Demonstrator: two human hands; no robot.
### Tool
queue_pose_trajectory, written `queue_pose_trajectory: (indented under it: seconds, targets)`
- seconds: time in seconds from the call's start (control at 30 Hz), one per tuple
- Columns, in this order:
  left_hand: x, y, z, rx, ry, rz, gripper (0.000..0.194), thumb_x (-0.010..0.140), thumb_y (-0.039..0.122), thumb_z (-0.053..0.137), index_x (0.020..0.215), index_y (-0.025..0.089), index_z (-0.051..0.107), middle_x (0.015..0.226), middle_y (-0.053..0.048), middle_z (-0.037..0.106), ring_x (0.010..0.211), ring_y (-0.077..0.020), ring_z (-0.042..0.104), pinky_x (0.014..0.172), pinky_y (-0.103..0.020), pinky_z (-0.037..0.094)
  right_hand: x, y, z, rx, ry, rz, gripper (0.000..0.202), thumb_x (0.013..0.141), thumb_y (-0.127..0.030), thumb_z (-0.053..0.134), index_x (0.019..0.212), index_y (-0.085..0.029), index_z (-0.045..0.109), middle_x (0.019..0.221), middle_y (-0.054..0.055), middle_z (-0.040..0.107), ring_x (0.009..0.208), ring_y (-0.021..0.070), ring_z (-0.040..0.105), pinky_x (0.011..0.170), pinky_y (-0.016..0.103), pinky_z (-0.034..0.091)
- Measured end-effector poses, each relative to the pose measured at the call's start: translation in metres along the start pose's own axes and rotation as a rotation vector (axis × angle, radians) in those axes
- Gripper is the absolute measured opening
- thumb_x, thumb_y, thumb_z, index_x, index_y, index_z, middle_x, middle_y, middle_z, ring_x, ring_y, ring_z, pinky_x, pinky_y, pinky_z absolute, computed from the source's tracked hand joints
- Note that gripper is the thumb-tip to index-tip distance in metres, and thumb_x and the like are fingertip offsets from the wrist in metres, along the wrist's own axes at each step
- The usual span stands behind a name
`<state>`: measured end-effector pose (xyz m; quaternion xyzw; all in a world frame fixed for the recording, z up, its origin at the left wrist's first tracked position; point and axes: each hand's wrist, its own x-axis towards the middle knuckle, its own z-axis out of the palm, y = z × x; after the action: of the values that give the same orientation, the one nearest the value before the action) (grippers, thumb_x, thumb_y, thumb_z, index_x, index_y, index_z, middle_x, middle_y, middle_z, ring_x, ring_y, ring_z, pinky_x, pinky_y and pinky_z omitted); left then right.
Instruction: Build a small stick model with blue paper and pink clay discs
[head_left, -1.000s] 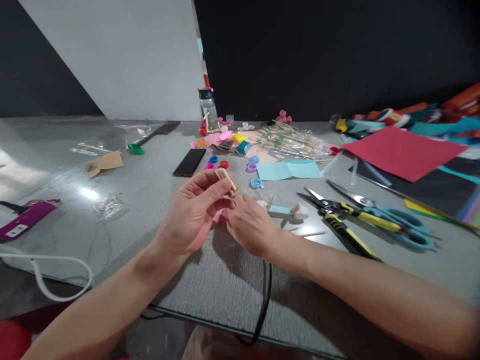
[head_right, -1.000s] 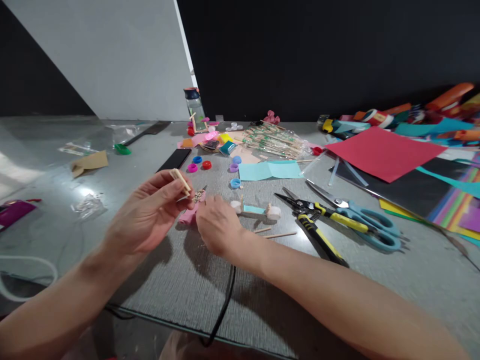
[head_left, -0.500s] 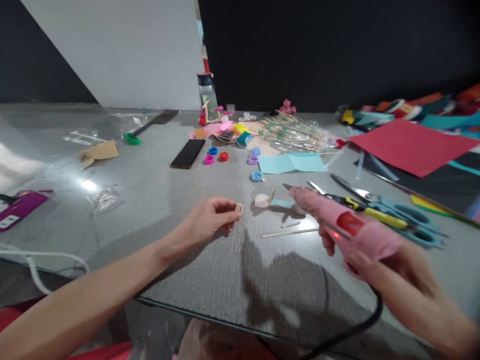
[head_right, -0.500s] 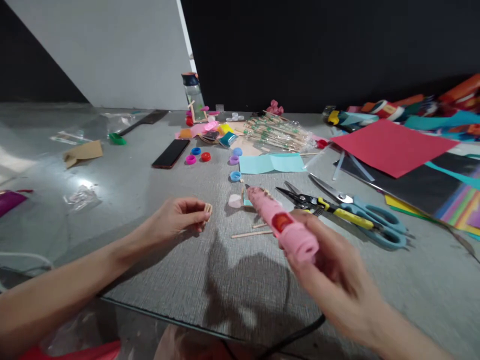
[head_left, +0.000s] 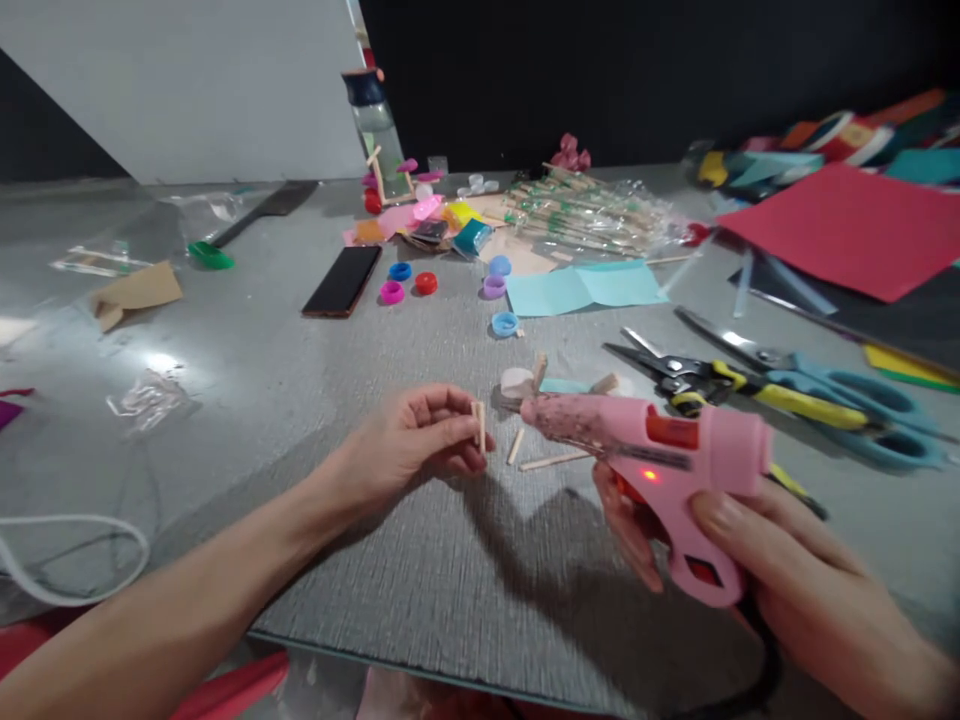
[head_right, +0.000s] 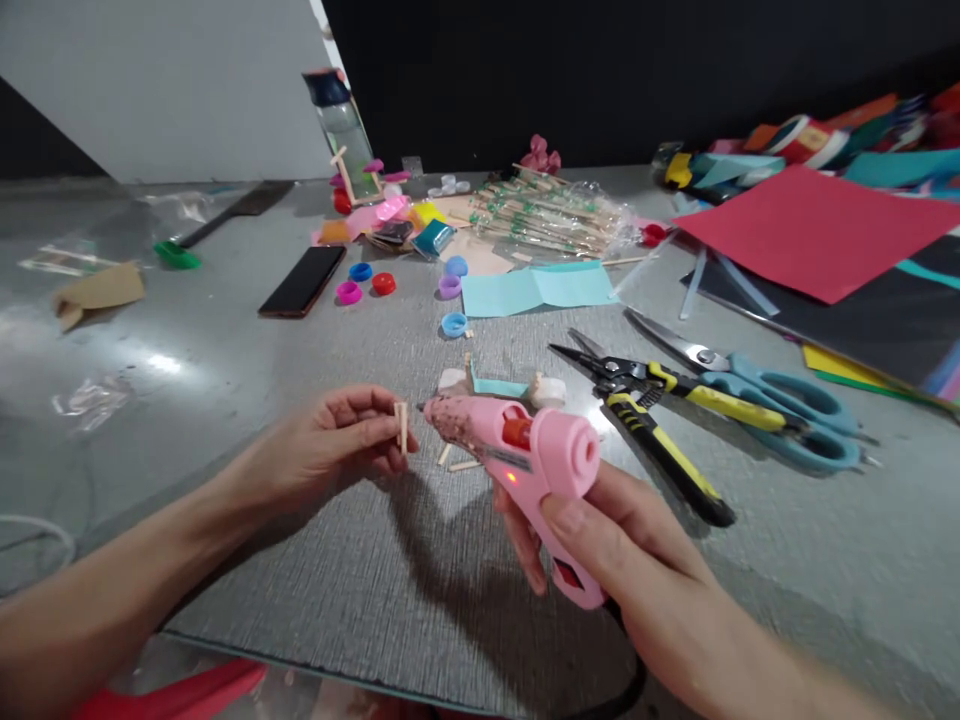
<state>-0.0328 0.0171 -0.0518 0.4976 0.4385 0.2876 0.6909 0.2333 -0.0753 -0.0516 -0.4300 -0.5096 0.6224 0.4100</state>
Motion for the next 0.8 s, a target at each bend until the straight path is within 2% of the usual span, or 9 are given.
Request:
queue_pose_trajectory:
  seconds: [0.1, 0.27, 0.37, 0.53, 0.8]
  targets:
    - [-0.004, 0.002, 0.005, -0.068, -0.063, -0.006, 0.015, 0.088, 0.028, 0.073, 0.086, 0.014, 0.069, 0.089, -0.006, 0.073, 0.072, -0.0121, 0.069, 0.063, -0.021, 0.058, -0.005, 0.003, -0.002, -0.026, 0.012, -0.009, 0.032, 0.099, -0.051, 0.052, 0.088, -0.028, 0.072, 0.069, 0.003, 0.062, 0.058, 0.0169, 0.049, 0.05, 0.027, 0.042]
    - [-0.005, 0.003, 0.005, -0.089, -0.05, 0.021, 0.01, 0.086, 0.026, 0.075, 0.083, 0.017, 0.072, 0.072, -0.001, 0.068, 0.059, -0.0099, 0.062, 0.054, -0.019, 0.055, -0.011, 0.006, -0.005, -0.051, -0.009, 0.005, 0.033, 0.094, -0.055, 0.053, 0.087, -0.028, 0.071, 0.069, 0.006, 0.061, 0.054, 0.0196, 0.047, 0.043, 0.03, 0.04]
    - [-0.005, 0.002, 0.005, -0.085, -0.041, 0.057, 0.007, 0.085, 0.023, 0.075, 0.084, 0.017, 0.075, 0.074, -0.001, 0.069, 0.063, -0.01, 0.063, 0.055, -0.018, 0.055, -0.014, 0.008, -0.006, -0.056, -0.005, 0.031, 0.034, 0.091, -0.057, 0.054, 0.081, -0.028, 0.068, 0.066, 0.005, 0.057, 0.052, 0.0196, 0.045, 0.041, 0.031, 0.039]
    - [-0.006, 0.001, 0.006, -0.047, -0.035, 0.045, 0.006, 0.085, 0.022, 0.075, 0.081, 0.019, 0.077, 0.07, 0.001, 0.07, 0.06, -0.0083, 0.063, 0.057, -0.016, 0.054, -0.021, 0.015, -0.01, -0.067, 0.055, 0.053, 0.036, 0.092, -0.059, 0.051, 0.092, -0.029, 0.072, 0.073, 0.009, 0.065, 0.058, 0.0229, 0.056, 0.045, 0.032, 0.046]
    - [-0.007, 0.002, 0.007, -0.058, -0.042, 0.027, 0.008, 0.084, 0.021, 0.075, 0.078, 0.019, 0.079, 0.066, 0.001, 0.071, 0.059, -0.0074, 0.062, 0.059, -0.015, 0.051, -0.02, 0.015, -0.012, -0.088, 0.061, 0.072, 0.031, 0.089, -0.057, 0.057, 0.092, -0.032, 0.074, 0.075, 0.009, 0.067, 0.058, 0.023, 0.057, 0.045, 0.032, 0.049]
